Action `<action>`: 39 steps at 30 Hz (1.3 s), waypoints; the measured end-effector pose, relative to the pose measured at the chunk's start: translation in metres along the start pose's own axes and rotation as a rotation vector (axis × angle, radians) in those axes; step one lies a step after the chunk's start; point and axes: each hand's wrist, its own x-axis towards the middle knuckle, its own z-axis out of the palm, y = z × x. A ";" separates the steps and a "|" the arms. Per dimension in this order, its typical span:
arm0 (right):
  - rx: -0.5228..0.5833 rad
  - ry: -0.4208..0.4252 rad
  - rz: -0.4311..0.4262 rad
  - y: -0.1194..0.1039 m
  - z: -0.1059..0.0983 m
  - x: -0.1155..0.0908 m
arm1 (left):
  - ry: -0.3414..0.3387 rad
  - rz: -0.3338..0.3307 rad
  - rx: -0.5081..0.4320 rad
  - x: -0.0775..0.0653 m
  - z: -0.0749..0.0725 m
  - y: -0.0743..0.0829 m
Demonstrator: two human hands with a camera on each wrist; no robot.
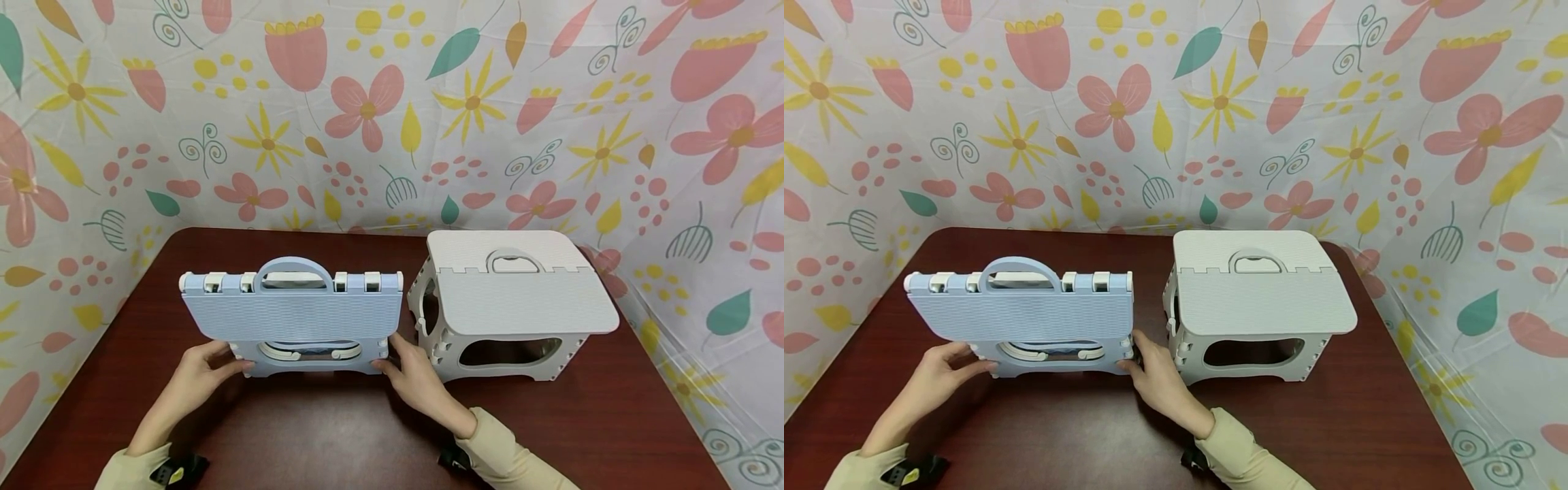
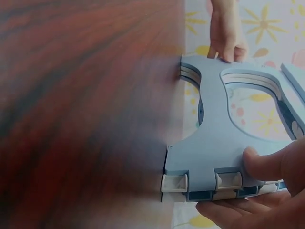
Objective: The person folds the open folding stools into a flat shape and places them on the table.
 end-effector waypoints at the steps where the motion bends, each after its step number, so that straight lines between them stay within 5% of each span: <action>1: -0.004 0.002 0.002 0.000 0.000 0.000 | 0.010 0.010 0.006 0.000 0.001 -0.001; 39: -0.030 0.032 0.032 -0.002 -0.001 -0.003 | 0.067 0.018 0.087 0.001 0.003 -0.002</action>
